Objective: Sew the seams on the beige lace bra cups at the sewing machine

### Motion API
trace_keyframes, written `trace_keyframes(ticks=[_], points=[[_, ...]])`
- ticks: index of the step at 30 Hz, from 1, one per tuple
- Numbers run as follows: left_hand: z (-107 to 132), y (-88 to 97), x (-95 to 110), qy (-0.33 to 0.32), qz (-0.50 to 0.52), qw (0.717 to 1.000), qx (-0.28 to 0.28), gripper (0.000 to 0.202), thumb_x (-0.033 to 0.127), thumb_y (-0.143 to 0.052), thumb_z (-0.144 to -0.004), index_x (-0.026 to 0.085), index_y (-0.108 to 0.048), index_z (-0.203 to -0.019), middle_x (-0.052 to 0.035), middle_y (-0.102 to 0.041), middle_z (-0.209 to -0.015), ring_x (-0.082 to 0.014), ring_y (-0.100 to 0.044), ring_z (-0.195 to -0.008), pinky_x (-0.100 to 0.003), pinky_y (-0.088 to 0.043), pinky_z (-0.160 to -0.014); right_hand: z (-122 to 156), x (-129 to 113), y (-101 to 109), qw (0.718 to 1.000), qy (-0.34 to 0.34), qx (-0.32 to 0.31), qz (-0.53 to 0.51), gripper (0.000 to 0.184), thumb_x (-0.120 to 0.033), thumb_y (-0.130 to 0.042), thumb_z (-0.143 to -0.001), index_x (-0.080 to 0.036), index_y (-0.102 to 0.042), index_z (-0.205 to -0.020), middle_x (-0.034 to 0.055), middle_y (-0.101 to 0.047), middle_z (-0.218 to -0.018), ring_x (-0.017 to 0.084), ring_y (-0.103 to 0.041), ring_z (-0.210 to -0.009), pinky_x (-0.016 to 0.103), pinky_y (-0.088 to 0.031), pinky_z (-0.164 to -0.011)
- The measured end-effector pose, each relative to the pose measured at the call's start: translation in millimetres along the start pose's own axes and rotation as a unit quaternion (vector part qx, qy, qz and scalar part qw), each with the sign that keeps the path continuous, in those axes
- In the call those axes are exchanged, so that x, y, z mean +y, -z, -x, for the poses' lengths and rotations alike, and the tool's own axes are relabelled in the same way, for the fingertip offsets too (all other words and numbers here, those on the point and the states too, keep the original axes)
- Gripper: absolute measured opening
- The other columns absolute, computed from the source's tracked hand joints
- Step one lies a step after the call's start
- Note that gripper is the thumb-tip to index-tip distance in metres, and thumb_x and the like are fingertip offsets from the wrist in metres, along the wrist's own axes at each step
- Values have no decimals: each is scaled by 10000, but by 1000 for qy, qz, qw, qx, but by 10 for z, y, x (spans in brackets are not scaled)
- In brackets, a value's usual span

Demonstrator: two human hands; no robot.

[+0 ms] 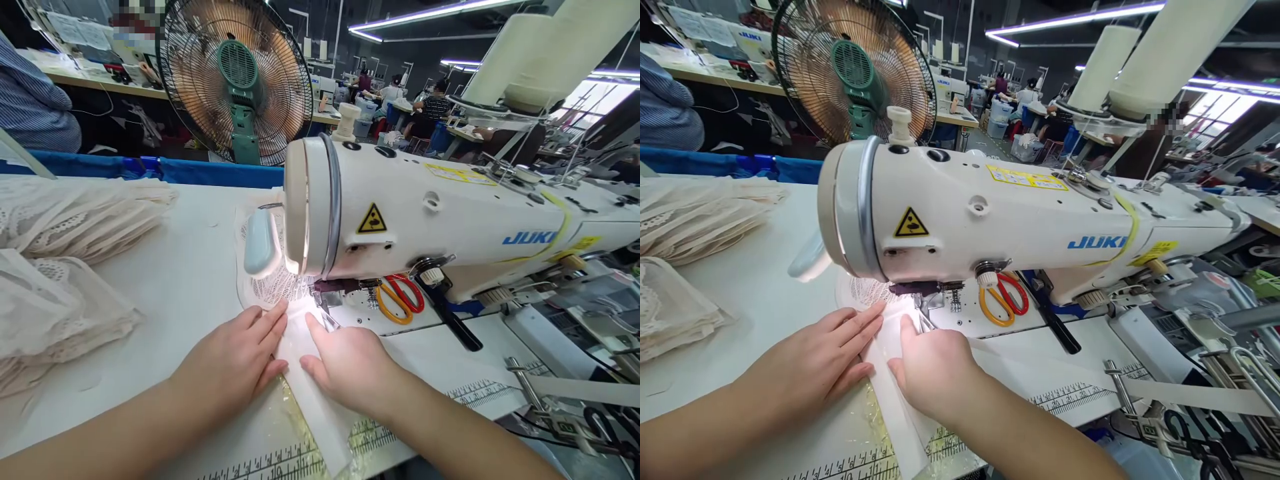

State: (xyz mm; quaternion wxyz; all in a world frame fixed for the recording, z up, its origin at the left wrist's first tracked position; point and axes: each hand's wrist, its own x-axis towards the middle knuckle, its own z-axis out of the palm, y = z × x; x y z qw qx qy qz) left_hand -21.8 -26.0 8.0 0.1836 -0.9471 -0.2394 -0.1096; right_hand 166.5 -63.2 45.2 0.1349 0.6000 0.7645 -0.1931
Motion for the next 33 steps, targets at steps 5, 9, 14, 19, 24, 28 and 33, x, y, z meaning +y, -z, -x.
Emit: trace_keyframes(ticks=[5,9,14,19,24,28,33], points=[[17,-22,55,12,2,1000,17,622,458,-217,-970,58,-667,-1129,-104,-649,-1203,-267,-568,-900,-378,-418,-819,93,68,-82,998,38,43,-26,496,-357,-391,-921,-175,-426,-1381,113,-718,-964,279,-664,-850,349,-474,-630],[12,-33,47,11,-10,1000,11,671,502,-199,-960,49,-664,-1131,-94,-657,-1192,-280,-559,-908,-381,-394,-815,146,147,-177,996,54,54,-40,475,-356,-393,-923,-193,-455,-1365,98,-716,-949,283,-658,-856,358,-458,-645],[30,-42,47,14,5,1000,-15,695,588,-259,-918,67,-636,-1182,-108,-629,-1235,-304,-550,-933,-387,-407,-769,207,257,-279,990,81,84,-79,439,-358,-412,-911,-216,-507,-1316,87,-709,-955,264,-651,-859,335,-428,-642],[69,-122,95,65,45,995,-61,689,633,-296,-880,135,-582,-1261,-102,-562,-1323,-331,-517,-1005,-409,-409,-791,254,309,-307,983,105,109,-108,391,-339,-435,-894,-203,-562,-1239,84,-703,-905,244,-639,-816,307,-389,-603],[48,-156,83,88,57,989,-100,708,653,-288,-865,162,-536,-1310,-96,-517,-1371,-343,-504,-1026,-418,-406,-815,248,325,-322,980,106,118,-117,363,-340,-433,-895,-204,-576,-1200,78,-697,-893,233,-627,-793,295,-355,-584],[-33,-116,26,97,56,984,-140,714,663,-300,-858,173,-513,-1332,-99,-494,-1391,-352,-508,-1038,-419,-418,-819,240,335,-320,981,106,118,-112,367,-345,-433,-897,-200,-567,-1206,75,-692,-867,229,-617,-771,291,-332,-570],[-186,-27,-73,99,42,973,-204,694,646,-346,-858,172,-503,-1340,-109,-511,-1374,-357,-523,-1048,-413,-447,-814,242,336,-286,984,99,100,-107,385,-357,-430,-903,-206,-546,-1238,68,-684,-850,232,-608,-782,291,-328,-574]])
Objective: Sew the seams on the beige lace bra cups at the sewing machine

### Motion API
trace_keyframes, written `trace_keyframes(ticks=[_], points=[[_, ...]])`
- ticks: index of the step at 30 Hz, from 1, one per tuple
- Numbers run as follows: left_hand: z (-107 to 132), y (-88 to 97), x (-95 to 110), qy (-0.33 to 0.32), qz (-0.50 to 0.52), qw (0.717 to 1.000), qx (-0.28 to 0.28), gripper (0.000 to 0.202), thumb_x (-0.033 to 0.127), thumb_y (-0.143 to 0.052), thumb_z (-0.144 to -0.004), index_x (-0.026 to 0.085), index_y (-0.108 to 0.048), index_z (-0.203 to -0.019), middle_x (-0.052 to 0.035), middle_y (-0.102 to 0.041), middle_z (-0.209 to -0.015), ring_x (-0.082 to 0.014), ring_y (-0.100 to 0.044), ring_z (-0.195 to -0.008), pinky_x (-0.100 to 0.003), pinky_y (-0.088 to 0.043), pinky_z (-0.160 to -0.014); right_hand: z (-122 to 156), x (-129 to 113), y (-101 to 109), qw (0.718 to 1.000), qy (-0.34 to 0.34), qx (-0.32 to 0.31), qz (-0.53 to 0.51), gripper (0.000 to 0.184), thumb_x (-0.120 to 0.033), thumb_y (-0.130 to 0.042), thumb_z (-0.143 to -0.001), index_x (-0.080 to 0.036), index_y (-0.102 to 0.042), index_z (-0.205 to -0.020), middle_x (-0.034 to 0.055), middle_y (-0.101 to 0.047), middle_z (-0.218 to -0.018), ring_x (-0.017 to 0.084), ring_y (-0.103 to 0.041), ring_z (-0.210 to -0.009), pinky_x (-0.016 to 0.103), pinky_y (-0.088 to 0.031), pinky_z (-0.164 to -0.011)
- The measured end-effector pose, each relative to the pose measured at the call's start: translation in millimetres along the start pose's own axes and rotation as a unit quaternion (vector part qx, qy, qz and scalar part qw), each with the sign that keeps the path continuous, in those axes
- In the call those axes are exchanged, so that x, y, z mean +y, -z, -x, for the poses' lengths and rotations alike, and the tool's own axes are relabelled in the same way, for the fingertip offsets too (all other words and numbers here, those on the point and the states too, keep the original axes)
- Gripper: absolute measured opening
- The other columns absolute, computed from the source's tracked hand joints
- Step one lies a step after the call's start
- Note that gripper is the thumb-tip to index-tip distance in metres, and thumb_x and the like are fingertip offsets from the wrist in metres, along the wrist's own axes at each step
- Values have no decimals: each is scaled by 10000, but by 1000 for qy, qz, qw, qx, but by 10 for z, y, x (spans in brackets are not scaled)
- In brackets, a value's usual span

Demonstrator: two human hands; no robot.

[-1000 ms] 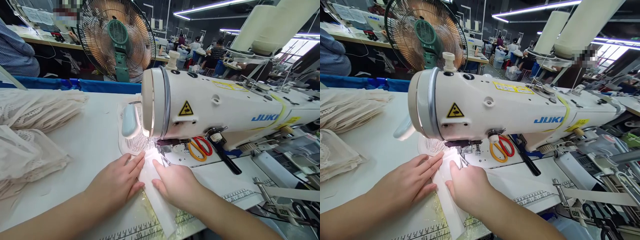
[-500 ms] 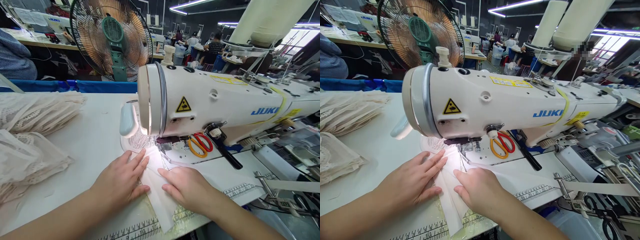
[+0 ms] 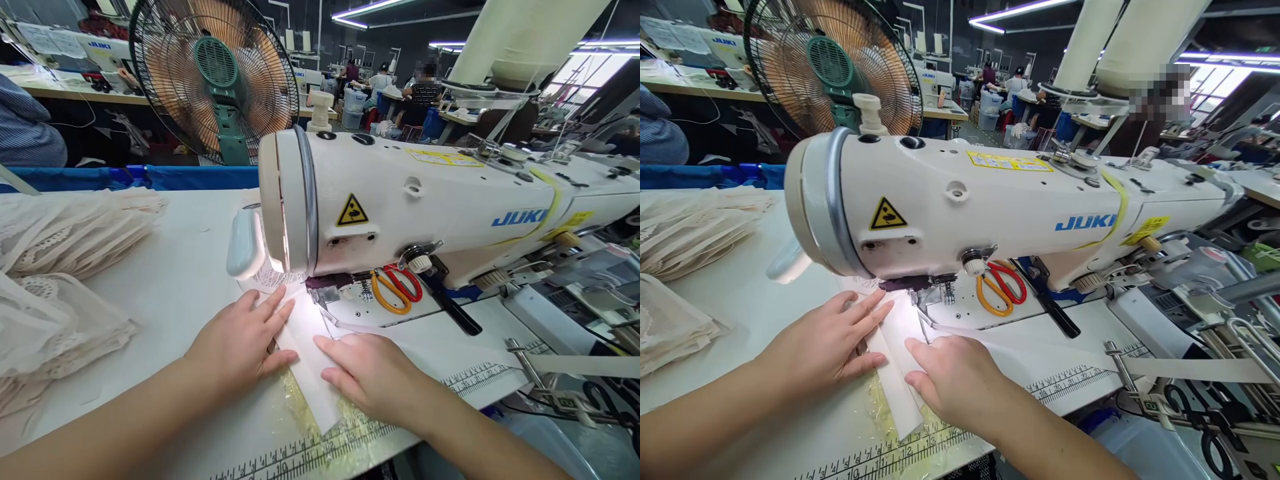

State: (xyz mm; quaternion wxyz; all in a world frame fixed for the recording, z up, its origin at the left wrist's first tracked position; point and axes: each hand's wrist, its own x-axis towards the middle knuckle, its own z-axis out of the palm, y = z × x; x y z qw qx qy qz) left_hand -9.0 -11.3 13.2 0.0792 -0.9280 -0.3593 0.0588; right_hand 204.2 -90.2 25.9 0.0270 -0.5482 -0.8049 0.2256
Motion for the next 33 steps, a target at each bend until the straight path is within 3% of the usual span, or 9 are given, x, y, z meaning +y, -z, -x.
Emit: trace_keyframes(ticks=[3,9,12,14,17,20,33], points=[[-60,44,-64,-15,-15,1000,8,669,621,-381,-860,149,-541,-1305,-128,-560,-1320,-347,-552,-1010,-396,-472,-766,-7,-10,14,1000,-4,-9,3,412,-355,-430,-910,-204,-517,-1284,72,-686,-877,235,-610,-816,295,-349,-607],[-91,26,-89,-35,-43,994,90,601,605,-437,-849,147,-624,-1191,-147,-604,-1257,-326,-594,-904,-387,-471,-628,71,-7,71,1000,-5,-11,0,389,-339,-441,-911,-204,-520,-1268,65,-665,-876,220,-591,-812,287,-356,-621],[5,20,115,-93,15,980,177,452,459,-433,-905,107,-670,-1059,-155,-629,-1202,-299,-577,-964,-412,-470,-780,188,18,107,1000,7,-17,25,305,-313,-444,-909,-231,-561,-1179,42,-621,-841,202,-554,-784,282,-340,-617],[91,35,301,-161,91,962,202,353,336,-424,-923,105,-683,-987,-130,-651,-1146,-245,-571,-972,-358,-446,-862,262,34,114,999,18,-26,35,219,-283,-452,-904,-243,-590,-1070,24,-583,-829,182,-522,-772,270,-330,-613],[177,79,502,-219,144,955,141,288,341,-529,-872,125,-666,-1003,-97,-669,-1048,-196,-566,-798,-319,-445,-704,323,42,87,999,26,-30,35,127,-237,-471,-888,-230,-585,-942,11,-544,-843,158,-485,-781,249,-324,-616],[178,98,520,-235,125,959,99,394,403,-605,-813,126,-624,-1092,-85,-668,-1003,-185,-522,-702,-333,-382,-582,311,36,45,998,28,-23,48,111,-225,-482,-877,-223,-578,-932,12,-530,-843,154,-466,-776,248,-312,-612],[50,-40,233,-244,134,947,159,283,226,-451,-878,190,-594,-1120,-42,-647,-1132,-182,-527,-809,-344,-364,-668,62,57,45,994,30,-10,109,284,-310,-454,-902,-227,-597,-1133,37,-581,-777,198,-525,-740,279,-304,-581]])
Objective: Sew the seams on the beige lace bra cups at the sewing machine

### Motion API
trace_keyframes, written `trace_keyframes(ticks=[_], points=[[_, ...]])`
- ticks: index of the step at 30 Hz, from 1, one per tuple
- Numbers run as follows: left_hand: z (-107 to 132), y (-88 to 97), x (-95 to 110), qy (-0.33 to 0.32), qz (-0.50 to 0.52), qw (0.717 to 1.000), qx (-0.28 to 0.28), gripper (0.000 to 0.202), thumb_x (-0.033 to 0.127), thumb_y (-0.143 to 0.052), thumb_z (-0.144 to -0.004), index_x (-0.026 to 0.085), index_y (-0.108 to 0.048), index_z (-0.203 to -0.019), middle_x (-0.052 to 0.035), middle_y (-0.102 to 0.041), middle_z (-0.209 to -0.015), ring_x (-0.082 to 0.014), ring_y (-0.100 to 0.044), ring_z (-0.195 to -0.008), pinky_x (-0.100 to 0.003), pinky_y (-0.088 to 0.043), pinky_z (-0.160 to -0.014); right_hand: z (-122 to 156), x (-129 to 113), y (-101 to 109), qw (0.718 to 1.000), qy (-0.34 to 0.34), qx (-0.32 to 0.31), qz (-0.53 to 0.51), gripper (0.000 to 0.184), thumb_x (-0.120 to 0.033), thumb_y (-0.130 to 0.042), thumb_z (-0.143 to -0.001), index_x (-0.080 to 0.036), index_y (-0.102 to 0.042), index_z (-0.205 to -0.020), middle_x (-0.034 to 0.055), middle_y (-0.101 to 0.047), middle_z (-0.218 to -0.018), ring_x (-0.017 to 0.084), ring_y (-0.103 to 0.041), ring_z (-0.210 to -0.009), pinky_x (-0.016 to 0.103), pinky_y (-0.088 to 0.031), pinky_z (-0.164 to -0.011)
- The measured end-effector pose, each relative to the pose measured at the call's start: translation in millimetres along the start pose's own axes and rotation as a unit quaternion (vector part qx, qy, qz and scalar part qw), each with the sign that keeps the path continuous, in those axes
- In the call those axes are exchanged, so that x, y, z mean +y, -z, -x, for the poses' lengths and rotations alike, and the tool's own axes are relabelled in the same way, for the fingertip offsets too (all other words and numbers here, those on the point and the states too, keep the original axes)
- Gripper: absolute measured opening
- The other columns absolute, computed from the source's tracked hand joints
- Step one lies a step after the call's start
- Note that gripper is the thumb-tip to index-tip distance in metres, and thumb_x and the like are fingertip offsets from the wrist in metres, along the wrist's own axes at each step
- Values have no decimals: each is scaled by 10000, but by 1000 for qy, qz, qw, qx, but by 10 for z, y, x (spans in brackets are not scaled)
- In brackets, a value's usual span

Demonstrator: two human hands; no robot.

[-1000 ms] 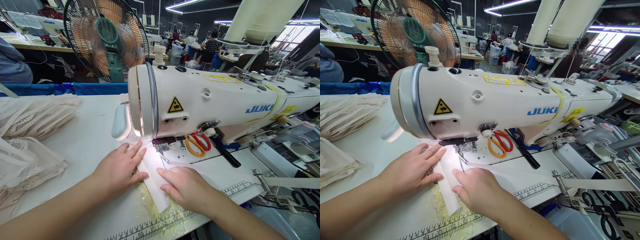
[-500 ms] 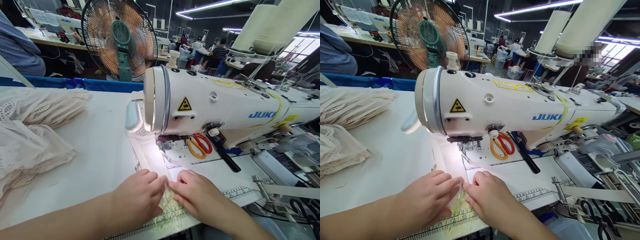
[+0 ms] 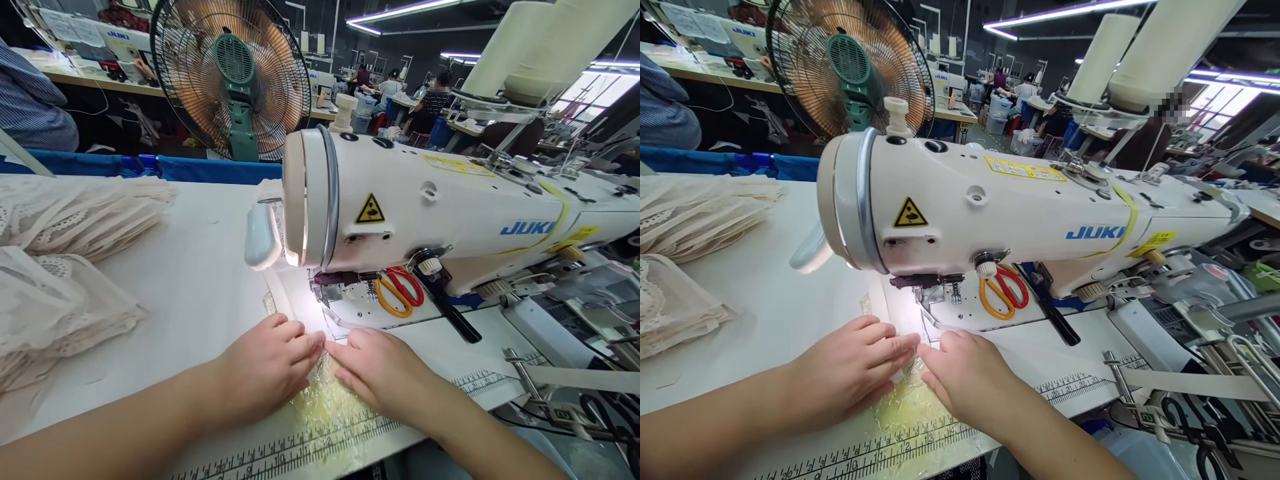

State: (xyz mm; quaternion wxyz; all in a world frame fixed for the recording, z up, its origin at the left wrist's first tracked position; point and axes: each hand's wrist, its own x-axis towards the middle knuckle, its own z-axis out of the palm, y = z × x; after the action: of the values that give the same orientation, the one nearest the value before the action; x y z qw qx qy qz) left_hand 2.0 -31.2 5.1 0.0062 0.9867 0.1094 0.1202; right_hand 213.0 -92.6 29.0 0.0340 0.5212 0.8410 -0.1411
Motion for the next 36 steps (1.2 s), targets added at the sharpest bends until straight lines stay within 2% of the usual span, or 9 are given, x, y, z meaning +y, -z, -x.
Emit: trace_keyframes(ticks=[7,12,16,23,28,31,36], points=[[-21,28,-124,33,-8,999,-7,312,194,-396,-903,184,-608,-1131,-43,-650,-1170,-194,-540,-860,-371,-380,-748,-127,8,55,999,-12,-6,32,343,-335,-436,-907,-239,-556,-1213,53,-663,-821,216,-611,-704,287,-288,-517],[-29,4,-272,23,-24,999,-4,331,214,-362,-925,199,-624,-1127,-49,-636,-1210,-204,-544,-885,-378,-390,-762,-200,-33,109,997,-32,-42,52,433,-348,-435,-909,-209,-467,-1318,66,-701,-812,228,-639,-653,283,-304,-474],[-36,-27,-377,23,-30,999,-4,328,235,-357,-934,218,-618,-1132,-56,-638,-1199,-210,-552,-900,-372,-394,-753,-270,-92,144,992,-65,-78,68,543,-424,-431,-909,-190,-392,-1398,74,-701,-738,255,-644,-615,295,-342,-463],[-89,6,-507,16,-67,998,-14,324,229,-320,-953,208,-620,-1074,-69,-668,-1076,-205,-559,-845,-372,-382,-744,-425,-245,283,976,-133,-155,72,668,-511,-424,-903,-173,-280,-1461,101,-696,-706,280,-653,-641,324,-424,-499],[-135,40,-578,10,-90,996,11,327,226,-329,-948,184,-644,-1024,-69,-682,-977,-216,-556,-807,-358,-377,-691,-475,-313,265,974,-148,-158,70,677,-483,-420,-914,-146,-239,-1472,128,-702,-711,285,-662,-648,333,-445,-503],[-156,55,-604,21,-104,994,3,331,198,-340,-936,171,-663,-1002,-73,-683,-908,-217,-556,-776,-340,-388,-648,-444,-319,231,977,-140,-146,68,667,-446,-422,-922,-117,-233,-1471,137,-699,-725,282,-656,-632,345,-455,-498],[-146,87,-637,60,-121,990,-31,308,163,-380,-909,183,-674,-1001,-87,-685,-968,-211,-581,-816,-299,-404,-572,-277,-296,66,992,-107,-64,35,599,-406,-473,-905,-121,-365,-1421,141,-689,-866,266,-653,-771,342,-485,-584]])
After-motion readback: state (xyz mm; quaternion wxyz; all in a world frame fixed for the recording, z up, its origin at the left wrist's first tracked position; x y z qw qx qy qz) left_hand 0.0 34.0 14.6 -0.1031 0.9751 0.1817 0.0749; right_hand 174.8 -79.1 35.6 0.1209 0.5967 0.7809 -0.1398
